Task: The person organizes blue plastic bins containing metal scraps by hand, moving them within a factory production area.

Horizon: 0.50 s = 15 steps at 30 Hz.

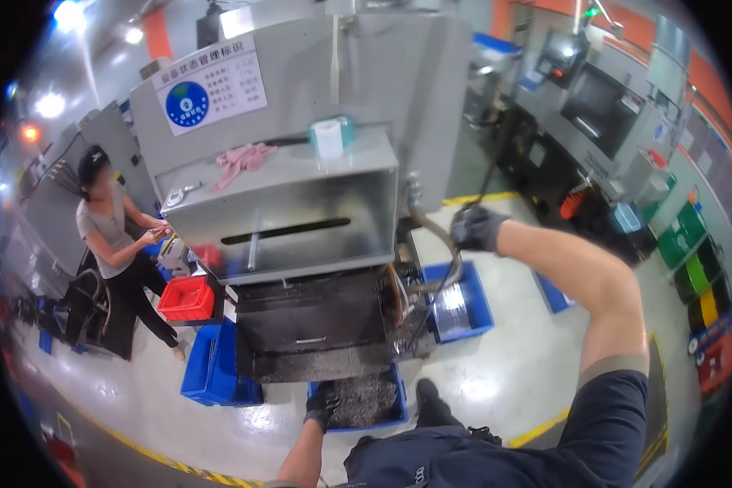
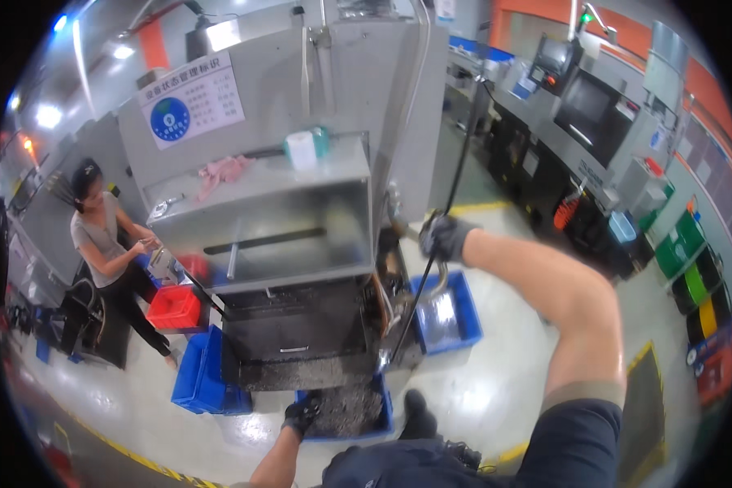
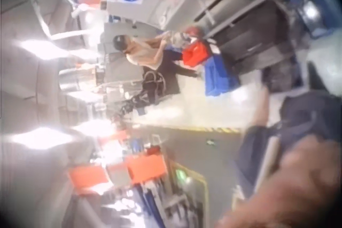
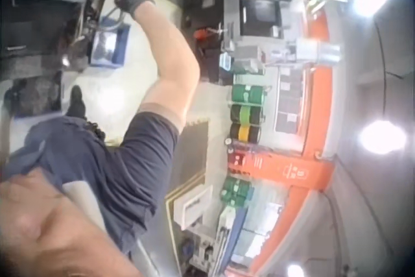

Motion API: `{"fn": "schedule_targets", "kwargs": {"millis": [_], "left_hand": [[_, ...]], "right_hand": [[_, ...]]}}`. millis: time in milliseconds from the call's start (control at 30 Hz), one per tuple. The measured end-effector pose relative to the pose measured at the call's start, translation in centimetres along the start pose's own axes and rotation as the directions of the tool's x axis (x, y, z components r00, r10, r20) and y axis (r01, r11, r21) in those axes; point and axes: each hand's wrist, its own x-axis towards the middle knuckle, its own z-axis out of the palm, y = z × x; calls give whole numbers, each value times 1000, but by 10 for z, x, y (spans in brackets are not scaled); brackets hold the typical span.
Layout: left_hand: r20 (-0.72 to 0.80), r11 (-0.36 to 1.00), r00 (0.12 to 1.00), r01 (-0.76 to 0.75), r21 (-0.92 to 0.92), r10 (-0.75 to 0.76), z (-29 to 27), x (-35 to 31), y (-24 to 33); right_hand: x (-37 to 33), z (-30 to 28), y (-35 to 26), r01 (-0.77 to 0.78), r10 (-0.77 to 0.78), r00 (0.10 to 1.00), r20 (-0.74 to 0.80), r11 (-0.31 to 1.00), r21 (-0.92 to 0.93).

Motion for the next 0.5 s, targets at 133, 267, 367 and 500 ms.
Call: {"fn": "schedule_targets", "kwargs": {"millis": [133, 267, 367, 500], "left_hand": [[-114, 617, 792, 369, -695, -600, 13, -23, -13], [-220, 800, 917, 150, -580, -332, 45, -50, -48], [-281, 889, 949, -1, -458, -145, 75, -90, -69], [-298, 946, 946, -204, -252, 125, 91, -125, -70]], "right_hand": [[57, -52, 33, 234, -248, 969, 13, 927, 295], [87, 22, 69, 390, -398, 917, -9, 893, 225], [111, 84, 90, 521, -526, 845, -102, 762, 385], [111, 69, 133, 628, -563, 773, -292, 746, 224]]}}
